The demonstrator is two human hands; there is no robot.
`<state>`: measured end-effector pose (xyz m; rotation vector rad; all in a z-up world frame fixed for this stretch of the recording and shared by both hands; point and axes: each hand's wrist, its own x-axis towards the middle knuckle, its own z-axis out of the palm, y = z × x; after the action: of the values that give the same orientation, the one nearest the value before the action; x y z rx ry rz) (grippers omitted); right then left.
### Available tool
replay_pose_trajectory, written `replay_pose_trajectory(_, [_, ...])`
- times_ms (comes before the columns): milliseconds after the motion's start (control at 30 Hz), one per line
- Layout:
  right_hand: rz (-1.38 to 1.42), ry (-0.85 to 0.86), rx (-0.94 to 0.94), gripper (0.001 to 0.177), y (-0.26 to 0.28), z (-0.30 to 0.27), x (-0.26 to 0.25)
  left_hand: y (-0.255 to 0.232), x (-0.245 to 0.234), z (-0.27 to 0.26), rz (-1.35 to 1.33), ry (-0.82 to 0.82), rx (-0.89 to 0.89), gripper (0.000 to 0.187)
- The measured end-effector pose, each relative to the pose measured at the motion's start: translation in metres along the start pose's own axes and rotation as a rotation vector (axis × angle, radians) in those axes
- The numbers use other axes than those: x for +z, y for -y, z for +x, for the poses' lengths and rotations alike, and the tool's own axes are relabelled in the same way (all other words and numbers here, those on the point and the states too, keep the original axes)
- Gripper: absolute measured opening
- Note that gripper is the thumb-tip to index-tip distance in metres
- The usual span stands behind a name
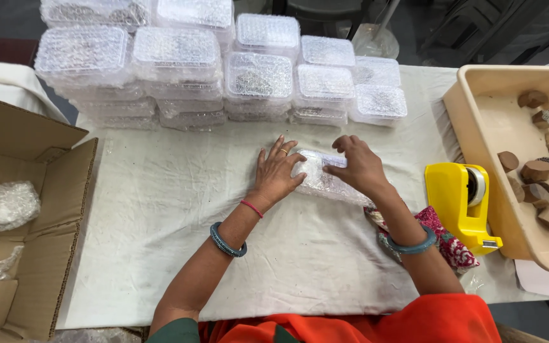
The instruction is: The person wraps a small plastic container in bubble wrap and secures it with tape. They then pick up a decorative wooden block, wipe it with a cloth, place it inside a plastic container, and wrap the container in bubble wrap.
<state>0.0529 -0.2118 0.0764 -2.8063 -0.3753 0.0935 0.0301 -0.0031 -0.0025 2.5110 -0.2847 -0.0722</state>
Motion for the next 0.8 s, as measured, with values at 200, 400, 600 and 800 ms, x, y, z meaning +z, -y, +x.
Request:
replay_pose_trajectory(200, [0.223, -0.242, -0.120, 0.038, -0.039, -0.053, 0.020, 0.004, 0.004, 0.001, 0.028, -0.020, 0.031, 0.037])
replay_pose_trajectory(400, [-0.164, -0.171, -0.447, 0.050, -0.006, -0.046, 0.039, -0.006, -0.005, -0.004, 0.062, -0.024, 0.008, 0.037])
replay_pose_trajectory(600, [-0.356, -0.176, -0.506, 0.055, -0.010, -0.036, 0.053, -0.004, 0.006, -0.014, 0.073, -0.303, 0.181, 0.054])
replay_pose_trajectory(800, [-0.366, -0.153, -0.481, 0.054, -0.006, -0.038, 0.052, -0.007, 0.018, -0.031, 0.279, -0.402, 0.275, 0.038])
